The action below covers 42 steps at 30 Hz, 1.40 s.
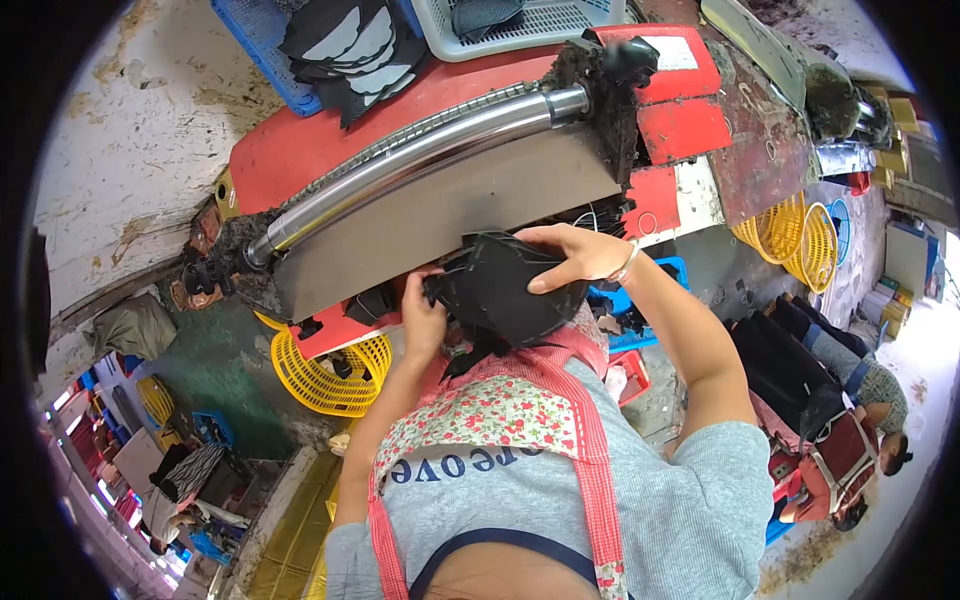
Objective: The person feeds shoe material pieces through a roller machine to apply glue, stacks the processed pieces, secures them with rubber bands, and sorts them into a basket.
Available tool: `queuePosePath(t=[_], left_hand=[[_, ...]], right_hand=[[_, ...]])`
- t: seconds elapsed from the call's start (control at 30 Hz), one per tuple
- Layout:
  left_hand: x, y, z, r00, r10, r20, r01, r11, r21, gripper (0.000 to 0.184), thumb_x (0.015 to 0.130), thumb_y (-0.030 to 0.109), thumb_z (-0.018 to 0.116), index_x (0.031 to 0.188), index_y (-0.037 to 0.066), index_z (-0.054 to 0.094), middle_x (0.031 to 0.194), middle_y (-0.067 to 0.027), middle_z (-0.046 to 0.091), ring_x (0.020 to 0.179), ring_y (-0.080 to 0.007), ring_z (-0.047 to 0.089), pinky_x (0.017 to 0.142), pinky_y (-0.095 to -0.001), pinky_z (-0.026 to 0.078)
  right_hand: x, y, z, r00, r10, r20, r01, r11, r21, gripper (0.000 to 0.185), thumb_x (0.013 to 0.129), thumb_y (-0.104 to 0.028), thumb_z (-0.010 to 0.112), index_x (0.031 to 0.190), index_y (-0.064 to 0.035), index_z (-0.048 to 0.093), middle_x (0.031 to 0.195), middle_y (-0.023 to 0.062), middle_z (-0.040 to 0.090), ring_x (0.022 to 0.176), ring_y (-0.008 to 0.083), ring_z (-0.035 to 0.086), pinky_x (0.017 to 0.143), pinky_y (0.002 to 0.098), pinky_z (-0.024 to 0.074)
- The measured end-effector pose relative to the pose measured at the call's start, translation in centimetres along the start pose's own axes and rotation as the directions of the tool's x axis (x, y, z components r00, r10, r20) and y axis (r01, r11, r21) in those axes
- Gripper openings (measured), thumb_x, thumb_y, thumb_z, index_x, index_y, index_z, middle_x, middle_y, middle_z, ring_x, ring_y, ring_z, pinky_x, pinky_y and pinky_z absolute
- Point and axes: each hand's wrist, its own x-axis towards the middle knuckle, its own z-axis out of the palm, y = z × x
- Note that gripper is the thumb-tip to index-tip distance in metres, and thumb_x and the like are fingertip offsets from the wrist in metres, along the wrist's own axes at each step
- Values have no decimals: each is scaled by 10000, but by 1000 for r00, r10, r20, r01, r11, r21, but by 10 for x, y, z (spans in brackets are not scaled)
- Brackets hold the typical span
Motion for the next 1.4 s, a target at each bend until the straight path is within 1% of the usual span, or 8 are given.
queuePosePath(t=[0.17, 0.27, 0.4, 0.43, 0.57, 0.77, 1.13, 1.4], left_hand=[[0, -6, 19, 996, -66, -55, 58, 989, -136, 309, 733, -109, 567, 1014, 3, 507, 966, -80, 582, 912, -166, 553, 809, -262, 425], [-6, -13, 16, 980, -195, 31, 198, 972, -128, 236, 790, -39, 606, 1003, 7, 516, 937, -45, 560, 861, -125, 524, 762, -244, 424], [7, -45, 36, 895, -348, 280, 438, 805, -400, 197, 839, 45, 606, 1026, 19, 549, 958, -40, 576, 929, -131, 536, 760, -267, 451], [11, -66, 37, 809, -399, 433, 586, 475, -656, 306, 956, 157, 356, 1177, -9, 488, 1079, -143, 587, 879, -209, 614, 785, -314, 511], [26, -34, 36, 783, -506, 361, 553, 301, -777, 361, 971, 226, 379, 1227, -5, 483, 1194, -145, 547, 1052, -219, 556, 895, -341, 463], [11, -34, 32, 962, -224, 157, 239, 968, -78, 547, 852, 303, 604, 1260, -22, 440, 1250, -204, 500, 1164, -295, 476, 985, -377, 364], [3, -11, 19, 966, -46, 254, -55, 925, 375, 730, 835, 298, 620, 1365, -47, 257, 1323, -342, 338, 1232, -485, 343, 1006, -476, 327], [-20, 32, -13, 961, 81, 263, -245, 690, 681, 566, 797, 257, 664, 1242, -14, 442, 1224, -233, 452, 1125, -395, 457, 947, -444, 386]], right_hand=[[-18, -28, -5, 983, -178, -41, 139, 876, -461, 664, 721, -156, 759, 1270, 46, 445, 1236, 141, 527, 1106, 185, 510, 956, 290, 396], [-35, -25, -19, 979, -203, -23, 182, 917, -354, 685, 733, -222, 749, 1276, 53, 436, 1251, 171, 515, 1131, 211, 504, 959, 308, 401], [-1, 5, -8, 995, -50, 85, 81, 905, -417, 696, 742, -286, 728, 1258, 81, 440, 1201, 200, 552, 1112, 243, 530, 953, 320, 408], [14, 25, -8, 991, -72, 111, 120, 845, -521, 705, 735, -320, 717, 1241, 92, 451, 1200, 233, 544, 1105, 297, 540, 956, 340, 407], [54, 74, -9, 1000, 1, 26, 18, 667, -745, 751, 719, -366, 656, 1281, 71, 417, 1262, 281, 464, 1170, 371, 469, 1002, 378, 374], [53, 92, 29, 918, -175, -355, -269, 381, -884, 761, 715, -389, 620, 1276, 78, 409, 1313, 281, 381, 1155, 425, 431, 977, 472, 378], [34, 89, 49, 847, -374, -377, -238, 367, -899, 586, 690, -272, 739, 1118, 53, 506, 1109, 227, 487, 998, 378, 469, 899, 408, 415], [40, 83, 48, 864, -401, -306, -75, 498, -864, 381, 694, -177, 735, 943, 11, 517, 922, 172, 544, 905, 369, 523, 774, 428, 432]])
